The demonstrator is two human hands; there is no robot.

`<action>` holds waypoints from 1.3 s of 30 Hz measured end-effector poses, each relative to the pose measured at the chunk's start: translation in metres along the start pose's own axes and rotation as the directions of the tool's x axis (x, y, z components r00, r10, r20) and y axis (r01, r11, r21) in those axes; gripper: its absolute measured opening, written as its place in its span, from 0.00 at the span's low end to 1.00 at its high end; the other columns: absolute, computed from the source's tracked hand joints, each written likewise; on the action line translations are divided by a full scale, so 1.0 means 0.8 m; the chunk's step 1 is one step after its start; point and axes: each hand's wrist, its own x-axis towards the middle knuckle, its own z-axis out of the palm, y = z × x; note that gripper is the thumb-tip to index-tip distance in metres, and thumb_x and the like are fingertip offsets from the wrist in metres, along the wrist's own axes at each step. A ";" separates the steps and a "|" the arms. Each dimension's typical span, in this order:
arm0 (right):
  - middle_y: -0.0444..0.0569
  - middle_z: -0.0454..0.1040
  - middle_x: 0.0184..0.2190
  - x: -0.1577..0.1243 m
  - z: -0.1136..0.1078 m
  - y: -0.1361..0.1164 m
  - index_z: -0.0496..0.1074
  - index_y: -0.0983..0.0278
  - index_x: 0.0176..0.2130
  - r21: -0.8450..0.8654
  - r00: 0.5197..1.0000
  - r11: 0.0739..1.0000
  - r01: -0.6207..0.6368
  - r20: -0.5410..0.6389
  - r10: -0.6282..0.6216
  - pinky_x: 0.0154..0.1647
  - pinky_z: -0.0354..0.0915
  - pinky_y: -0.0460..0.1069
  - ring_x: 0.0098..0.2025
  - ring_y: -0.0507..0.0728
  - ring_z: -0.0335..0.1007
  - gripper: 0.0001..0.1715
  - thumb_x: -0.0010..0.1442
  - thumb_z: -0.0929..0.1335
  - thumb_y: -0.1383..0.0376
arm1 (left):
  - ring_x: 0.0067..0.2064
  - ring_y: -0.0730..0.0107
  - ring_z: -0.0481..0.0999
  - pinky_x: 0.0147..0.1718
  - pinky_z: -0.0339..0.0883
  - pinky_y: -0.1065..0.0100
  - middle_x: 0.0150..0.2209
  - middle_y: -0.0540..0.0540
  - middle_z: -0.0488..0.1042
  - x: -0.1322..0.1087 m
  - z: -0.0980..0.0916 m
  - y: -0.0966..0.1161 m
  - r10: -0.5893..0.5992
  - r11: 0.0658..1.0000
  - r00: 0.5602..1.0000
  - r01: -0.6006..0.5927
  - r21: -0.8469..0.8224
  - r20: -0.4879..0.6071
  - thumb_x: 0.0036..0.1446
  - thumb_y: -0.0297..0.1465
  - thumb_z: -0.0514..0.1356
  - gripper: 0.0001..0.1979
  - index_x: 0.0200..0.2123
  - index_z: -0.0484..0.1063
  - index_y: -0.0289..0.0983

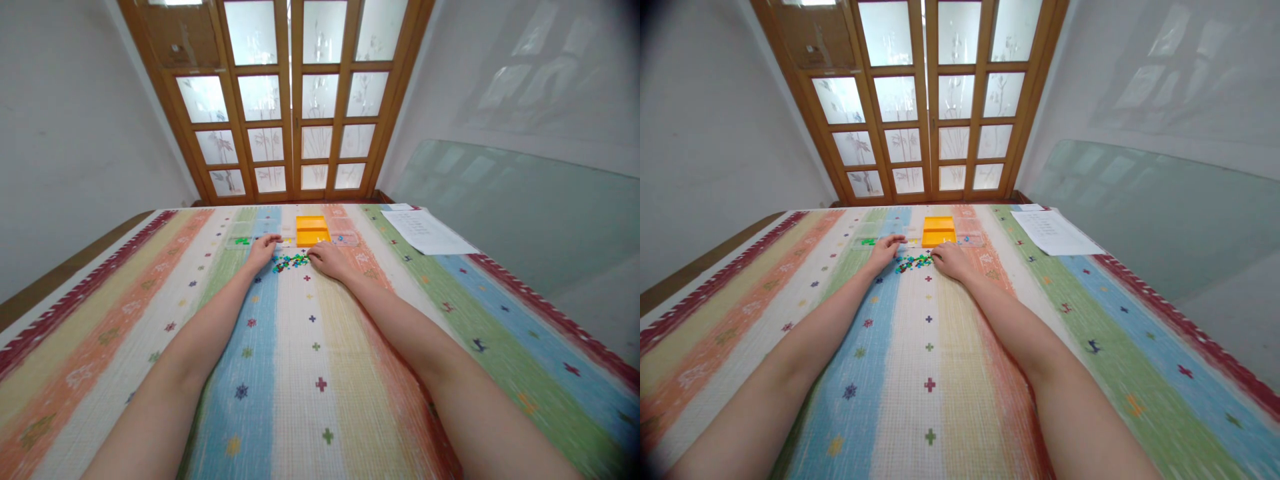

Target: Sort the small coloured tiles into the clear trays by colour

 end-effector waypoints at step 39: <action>0.53 0.81 0.45 0.003 0.003 0.001 0.82 0.63 0.46 0.006 1.000 1.000 -0.003 0.007 0.003 0.52 0.60 0.51 0.50 0.60 0.72 0.14 0.71 0.65 0.66 | 0.51 0.56 0.73 0.57 0.63 0.55 0.47 0.42 0.79 -0.031 0.033 0.034 0.382 0.605 0.825 -0.564 0.562 0.417 0.64 0.30 0.59 0.12 0.45 0.81 0.40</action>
